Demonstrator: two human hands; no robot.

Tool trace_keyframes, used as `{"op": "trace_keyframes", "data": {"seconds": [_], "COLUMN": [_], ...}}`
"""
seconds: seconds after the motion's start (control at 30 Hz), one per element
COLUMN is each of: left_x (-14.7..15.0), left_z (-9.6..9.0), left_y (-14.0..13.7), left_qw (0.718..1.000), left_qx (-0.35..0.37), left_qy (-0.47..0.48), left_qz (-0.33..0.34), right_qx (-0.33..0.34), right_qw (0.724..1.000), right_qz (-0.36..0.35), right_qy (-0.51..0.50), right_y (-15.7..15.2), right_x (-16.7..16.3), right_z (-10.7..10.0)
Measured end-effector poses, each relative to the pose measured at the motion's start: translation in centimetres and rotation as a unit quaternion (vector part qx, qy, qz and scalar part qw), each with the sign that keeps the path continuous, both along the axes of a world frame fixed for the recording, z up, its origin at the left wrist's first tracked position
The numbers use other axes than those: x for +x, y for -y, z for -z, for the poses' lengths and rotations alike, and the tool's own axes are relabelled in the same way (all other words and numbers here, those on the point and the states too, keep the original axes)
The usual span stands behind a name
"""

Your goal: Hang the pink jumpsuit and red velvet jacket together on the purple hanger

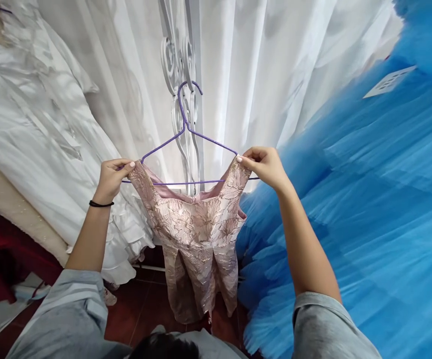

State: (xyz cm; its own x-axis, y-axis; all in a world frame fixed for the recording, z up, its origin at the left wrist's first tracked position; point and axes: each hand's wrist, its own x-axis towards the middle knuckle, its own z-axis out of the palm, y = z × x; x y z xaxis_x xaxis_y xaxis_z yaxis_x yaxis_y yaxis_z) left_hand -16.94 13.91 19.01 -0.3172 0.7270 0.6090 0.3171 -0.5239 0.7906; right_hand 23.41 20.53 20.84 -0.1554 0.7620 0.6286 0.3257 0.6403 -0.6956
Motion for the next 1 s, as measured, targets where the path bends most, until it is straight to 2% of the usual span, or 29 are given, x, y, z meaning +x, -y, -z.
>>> {"op": "trace_keyframes", "data": {"seconds": [0.1,0.2,0.3,0.43,0.57,0.73,0.9,1.0], "left_x": [-0.2,-0.7,-1.0,0.0,1.1,0.9,1.2,0.9], "left_z": [0.4,-0.3,-1.5,-2.2,-2.2,-2.2,-2.0,0.0], "left_y": [0.2,0.7,1.1,0.9,0.3,0.5,1.3,1.2], "left_qw": [0.999,0.998,0.988,0.993,0.992,0.981,0.950,0.958], "left_qx": [0.005,0.010,-0.023,0.008,0.045,0.011,0.028,0.096], "left_qy": [0.048,-0.057,-0.150,-0.119,-0.102,-0.191,-0.293,-0.224], "left_qz": [0.000,0.001,0.012,-0.010,-0.054,-0.034,-0.108,-0.152], "right_qx": [0.003,0.009,0.047,0.094,0.088,0.059,0.112,0.183], "right_qw": [1.000,1.000,0.998,0.993,0.992,0.997,0.984,0.963], "right_qz": [0.000,-0.004,0.022,0.072,0.067,0.030,0.095,0.187], "right_qy": [-0.023,0.008,0.043,-0.001,-0.063,0.032,0.105,0.068], "right_y": [-0.3,-0.2,-0.1,-0.5,-0.9,-0.9,-0.3,0.6], "right_x": [-0.1,0.0,-0.1,-1.1,-2.2,-2.2,-2.3,-2.7], "right_z": [0.8,1.0,0.8,0.9,1.0,1.1,1.5,3.1]}}
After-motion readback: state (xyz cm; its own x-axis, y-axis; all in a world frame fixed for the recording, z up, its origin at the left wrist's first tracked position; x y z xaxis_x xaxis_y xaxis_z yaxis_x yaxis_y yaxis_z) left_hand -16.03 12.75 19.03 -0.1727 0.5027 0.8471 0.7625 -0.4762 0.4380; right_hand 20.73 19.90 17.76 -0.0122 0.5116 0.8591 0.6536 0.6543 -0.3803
